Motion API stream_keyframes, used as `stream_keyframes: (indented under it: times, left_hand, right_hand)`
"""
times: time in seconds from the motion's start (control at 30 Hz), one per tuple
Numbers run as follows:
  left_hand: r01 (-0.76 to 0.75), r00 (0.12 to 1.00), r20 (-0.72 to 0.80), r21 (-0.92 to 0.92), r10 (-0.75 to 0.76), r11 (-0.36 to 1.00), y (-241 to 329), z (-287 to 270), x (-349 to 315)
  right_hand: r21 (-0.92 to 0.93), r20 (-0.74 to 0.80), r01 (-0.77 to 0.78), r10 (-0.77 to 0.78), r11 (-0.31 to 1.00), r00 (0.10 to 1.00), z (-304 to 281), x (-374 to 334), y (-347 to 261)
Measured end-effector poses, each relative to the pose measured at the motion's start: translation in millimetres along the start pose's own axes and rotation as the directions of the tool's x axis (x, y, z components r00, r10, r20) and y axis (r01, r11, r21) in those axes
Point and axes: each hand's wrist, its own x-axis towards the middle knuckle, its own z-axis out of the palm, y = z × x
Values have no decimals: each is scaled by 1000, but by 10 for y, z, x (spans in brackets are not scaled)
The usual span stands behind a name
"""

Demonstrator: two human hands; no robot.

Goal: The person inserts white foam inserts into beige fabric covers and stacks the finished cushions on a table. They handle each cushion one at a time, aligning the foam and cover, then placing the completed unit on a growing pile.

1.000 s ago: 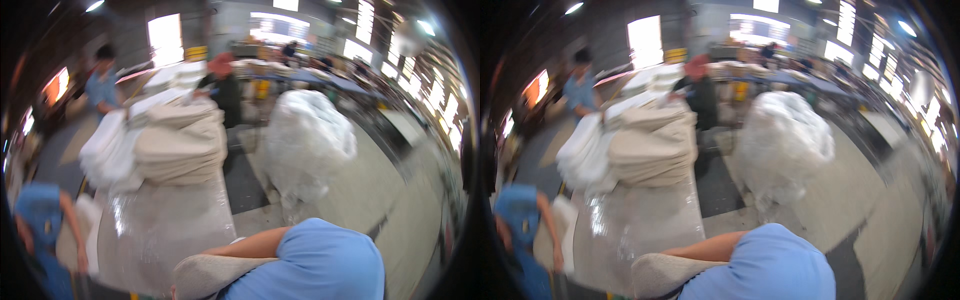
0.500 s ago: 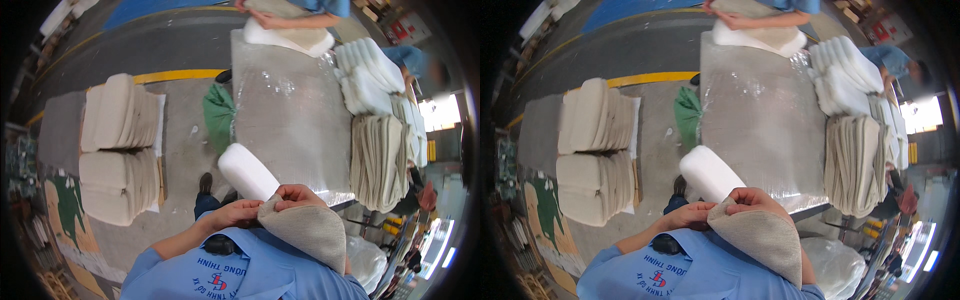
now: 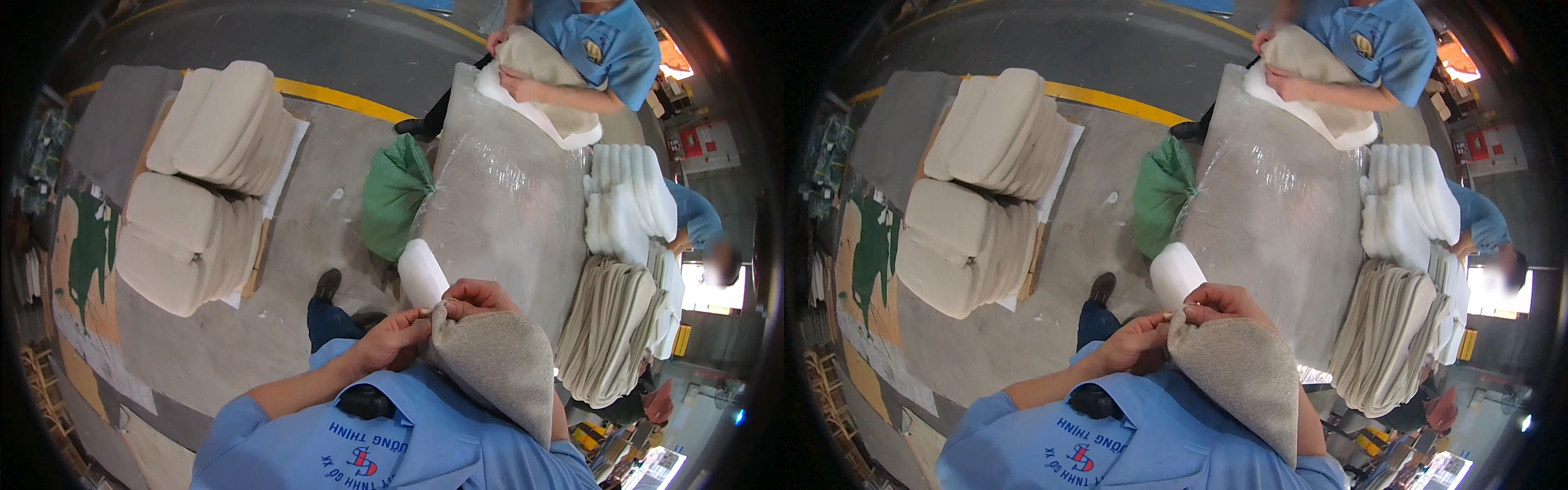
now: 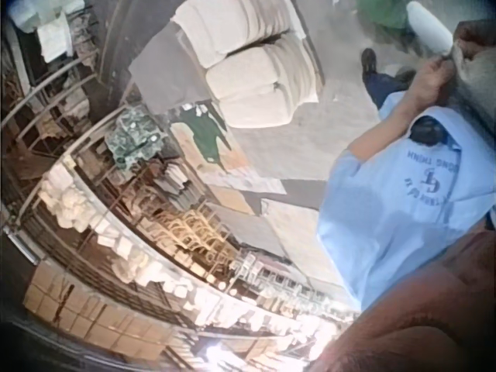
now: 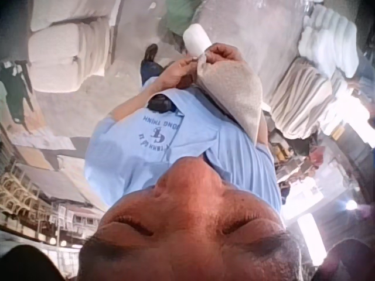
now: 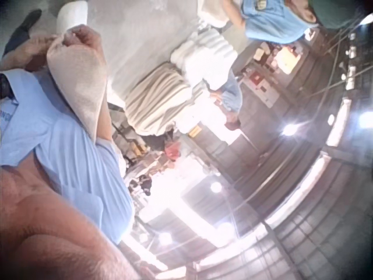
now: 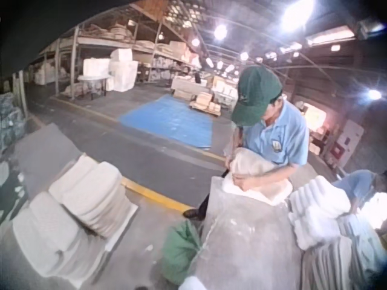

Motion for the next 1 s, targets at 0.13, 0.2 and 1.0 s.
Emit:
stream_keyframes:
  times: [0.13,0.2,1.0]
  left_hand:
    - [10,1000,-7,-83,-10,997,69,22,-22]
    - [-82,997,-4,-39,82,996,75,-33,26]
    - [-205,801,-454,405,391,891,300,-309,594]
  right_hand:
    - [-23,42,9,-8,1000,999,-12,95,-44]
    - [-24,60,-6,7,1000,998,16,97,-134]
    - [-595,-347,32,-294,803,891,206,861,-106]
